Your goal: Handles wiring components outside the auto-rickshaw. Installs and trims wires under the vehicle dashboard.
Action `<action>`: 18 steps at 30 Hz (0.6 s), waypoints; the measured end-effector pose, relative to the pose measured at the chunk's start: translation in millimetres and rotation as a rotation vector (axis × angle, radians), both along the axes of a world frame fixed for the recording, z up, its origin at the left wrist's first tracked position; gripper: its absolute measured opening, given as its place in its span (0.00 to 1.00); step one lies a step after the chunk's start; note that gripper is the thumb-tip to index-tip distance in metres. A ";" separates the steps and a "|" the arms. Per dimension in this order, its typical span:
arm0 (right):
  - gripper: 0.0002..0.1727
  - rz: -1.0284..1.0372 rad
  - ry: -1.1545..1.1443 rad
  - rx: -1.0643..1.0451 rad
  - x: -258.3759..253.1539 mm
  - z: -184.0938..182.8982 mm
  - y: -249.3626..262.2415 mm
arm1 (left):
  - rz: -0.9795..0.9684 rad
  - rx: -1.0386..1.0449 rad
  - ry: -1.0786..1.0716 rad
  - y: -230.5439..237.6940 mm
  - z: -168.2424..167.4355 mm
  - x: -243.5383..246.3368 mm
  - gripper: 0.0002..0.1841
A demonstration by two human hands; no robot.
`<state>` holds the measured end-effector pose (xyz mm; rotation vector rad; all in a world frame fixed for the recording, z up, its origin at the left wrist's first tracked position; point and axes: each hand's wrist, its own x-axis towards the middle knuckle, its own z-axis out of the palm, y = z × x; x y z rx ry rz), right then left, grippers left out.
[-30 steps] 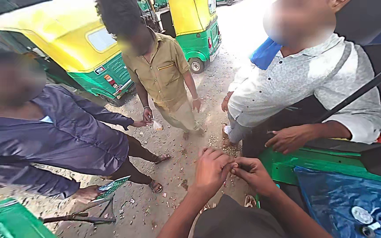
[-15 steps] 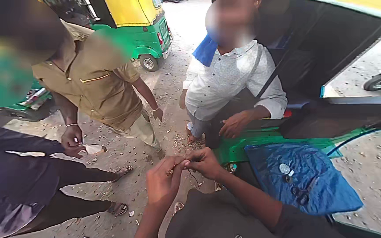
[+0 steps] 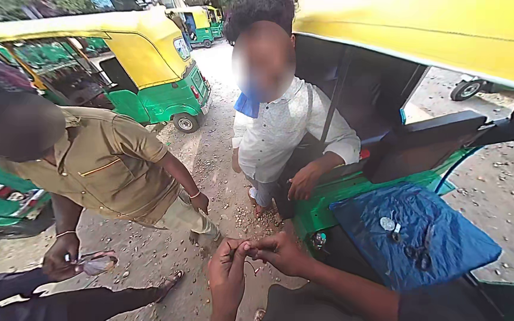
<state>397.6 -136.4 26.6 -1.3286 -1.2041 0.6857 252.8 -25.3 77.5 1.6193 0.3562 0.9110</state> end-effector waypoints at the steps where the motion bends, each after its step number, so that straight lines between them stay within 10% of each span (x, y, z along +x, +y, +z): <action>1: 0.12 0.012 0.071 -0.009 -3.5 -1.3 -0.6 | -0.013 -0.023 -0.032 0.5 -0.2 2.2 0.10; 10: 0.12 0.169 0.356 0.084 1.6 -9.6 -9.1 | -0.188 -0.222 -0.062 -4.9 7.3 0.1 0.08; 18: 0.14 0.074 -0.030 -0.072 -3.8 0.6 -12.6 | 0.023 0.271 0.133 -4.6 -1.3 -9.6 0.07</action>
